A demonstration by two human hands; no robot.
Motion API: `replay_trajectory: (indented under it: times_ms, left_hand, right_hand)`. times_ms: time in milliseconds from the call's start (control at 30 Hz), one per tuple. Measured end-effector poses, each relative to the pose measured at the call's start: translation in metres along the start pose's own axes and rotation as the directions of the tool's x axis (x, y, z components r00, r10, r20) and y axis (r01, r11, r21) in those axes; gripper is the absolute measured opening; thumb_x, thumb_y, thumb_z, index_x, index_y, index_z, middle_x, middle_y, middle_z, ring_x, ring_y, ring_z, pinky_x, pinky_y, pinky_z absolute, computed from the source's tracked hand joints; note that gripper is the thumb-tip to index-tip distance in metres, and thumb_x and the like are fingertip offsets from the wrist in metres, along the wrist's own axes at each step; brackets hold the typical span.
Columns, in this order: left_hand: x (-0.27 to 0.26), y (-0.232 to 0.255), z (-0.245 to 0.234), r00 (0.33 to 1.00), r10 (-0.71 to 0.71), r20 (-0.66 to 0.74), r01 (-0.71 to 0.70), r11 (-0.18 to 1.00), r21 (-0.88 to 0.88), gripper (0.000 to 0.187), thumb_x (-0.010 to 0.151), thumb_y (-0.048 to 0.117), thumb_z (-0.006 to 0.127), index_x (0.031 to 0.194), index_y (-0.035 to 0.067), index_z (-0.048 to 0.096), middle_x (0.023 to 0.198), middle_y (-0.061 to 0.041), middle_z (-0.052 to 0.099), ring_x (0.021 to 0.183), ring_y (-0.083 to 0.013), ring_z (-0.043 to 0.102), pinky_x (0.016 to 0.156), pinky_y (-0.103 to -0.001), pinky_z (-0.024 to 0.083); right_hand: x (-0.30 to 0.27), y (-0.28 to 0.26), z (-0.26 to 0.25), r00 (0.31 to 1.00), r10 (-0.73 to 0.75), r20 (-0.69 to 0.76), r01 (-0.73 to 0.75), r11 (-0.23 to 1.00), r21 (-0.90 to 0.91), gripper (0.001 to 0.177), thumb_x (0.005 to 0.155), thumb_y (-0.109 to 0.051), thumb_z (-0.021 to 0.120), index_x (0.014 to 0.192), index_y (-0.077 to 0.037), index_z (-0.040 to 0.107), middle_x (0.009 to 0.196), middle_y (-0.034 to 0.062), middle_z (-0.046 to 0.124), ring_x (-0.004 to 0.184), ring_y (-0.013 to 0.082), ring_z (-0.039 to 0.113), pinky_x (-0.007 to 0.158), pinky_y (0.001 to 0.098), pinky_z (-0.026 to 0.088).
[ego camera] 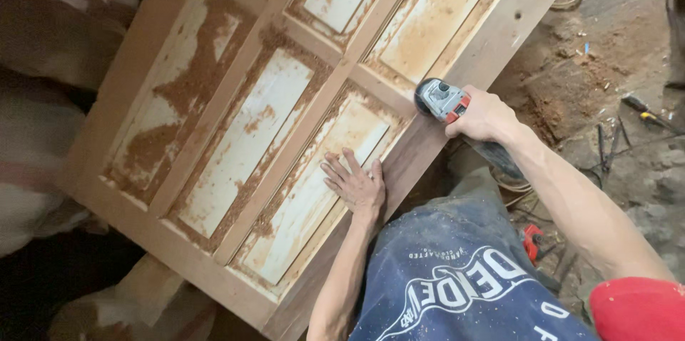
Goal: The person uses an electric sander to smooth the surface of a large wooden door laid flat on supports. They move the sander systematically across the panels and edges, occasionally repositioning their hands to guide the tool.
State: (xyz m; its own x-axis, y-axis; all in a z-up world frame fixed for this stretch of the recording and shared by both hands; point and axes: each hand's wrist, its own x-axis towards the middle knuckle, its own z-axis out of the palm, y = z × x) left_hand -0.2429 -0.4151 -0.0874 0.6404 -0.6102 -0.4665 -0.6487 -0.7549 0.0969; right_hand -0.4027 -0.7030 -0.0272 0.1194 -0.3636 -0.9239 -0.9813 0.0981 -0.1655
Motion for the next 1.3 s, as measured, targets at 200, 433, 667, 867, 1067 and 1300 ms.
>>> replay_trajectory:
  times_ms: [200, 433, 667, 867, 1067, 1300]
  left_hand:
    - [0.054, 0.134, 0.024, 0.989, 0.077, 0.127, -0.076, 0.997, -0.018, 0.083, 0.093, 0.061, 0.053, 0.155, 0.008, 0.035, 0.168, -0.029, 0.006, 0.156, -0.0511, 0.002, 0.123, -0.065, 0.006]
    - [0.074, 0.198, 0.052, 0.991, 0.036, -0.131, -0.033, 0.999, 0.024, 0.082, 0.098, 0.05, 0.057, 0.161, 0.003, 0.032, 0.168, -0.031, 0.012, 0.15, -0.0617, 0.004, 0.123, -0.066, 0.013]
    - [0.075, 0.182, 0.066, 0.976, -0.074, -0.206, 0.045, 0.989, -0.139, 0.062, 0.105, 0.034, 0.051, 0.159, 0.009, 0.036, 0.169, -0.019, 0.024, 0.157, -0.0485, 0.019, 0.128, -0.057, 0.022]
    - [0.047, 0.135, 0.071, 0.96, -0.153, -0.234, 0.032, 0.892, -0.451, 0.044, 0.109, 0.015, 0.044, 0.153, 0.012, 0.047, 0.164, -0.014, 0.042, 0.155, -0.0353, 0.039, 0.128, -0.047, 0.037]
    - [0.002, 0.089, 0.058, 0.875, -0.223, -0.43, 0.115, 0.958, -0.263, 0.046, 0.107, 0.015, 0.047, 0.153, 0.006, 0.045, 0.162, -0.02, 0.04, 0.155, -0.0442, 0.032, 0.13, -0.054, 0.028]
    - [-0.011, 0.067, 0.041, 0.87, -0.293, -0.396, 0.241, 0.954, -0.177, 0.051, 0.107, 0.028, 0.05, 0.155, 0.01, 0.046, 0.167, -0.019, 0.031, 0.155, -0.0441, 0.027, 0.127, -0.058, 0.023]
  right_hand:
    - [0.088, 0.08, -0.097, 0.997, -0.049, -0.06, 0.052, 0.997, 0.06, 0.079, 0.056, -0.034, 0.089, 0.126, -0.01, 0.064, 0.114, 0.0186, 0.072, 0.104, 0.0366, 0.068, 0.093, 0.0433, 0.053]
    - [0.153, 0.138, -0.18, 0.982, -0.148, -0.116, 0.164, 0.976, 0.145, 0.071, 0.057, -0.029, 0.092, 0.117, -0.001, 0.066, 0.108, 0.0168, 0.073, 0.098, 0.0287, 0.07, 0.089, 0.0391, 0.054]
    - [0.128, 0.127, -0.166, 0.984, -0.178, 0.022, 0.166, 0.95, 0.265, 0.059, 0.067, -0.027, 0.086, 0.116, -0.003, 0.062, 0.099, 0.0111, 0.072, 0.084, 0.0244, 0.069, 0.075, 0.0406, 0.057]
    - [0.09, 0.094, -0.11, 0.949, -0.298, 0.105, 0.3, 0.954, -0.002, 0.061, 0.066, -0.03, 0.09, 0.113, 0.001, 0.065, 0.104, 0.0144, 0.074, 0.094, 0.0259, 0.07, 0.088, 0.0383, 0.055]
    - [0.024, 0.029, -0.041, 0.94, -0.246, 0.237, 0.301, 0.924, -0.236, 0.08, 0.062, -0.037, 0.089, 0.128, -0.005, 0.056, 0.118, 0.0249, 0.07, 0.111, 0.0407, 0.068, 0.098, 0.0471, 0.052]
    - [-0.027, -0.012, 0.021, 0.908, -0.262, 0.327, 0.371, 0.866, -0.336, 0.078, 0.064, -0.042, 0.085, 0.128, -0.011, 0.054, 0.111, 0.0232, 0.071, 0.106, 0.0434, 0.068, 0.092, 0.0504, 0.055]
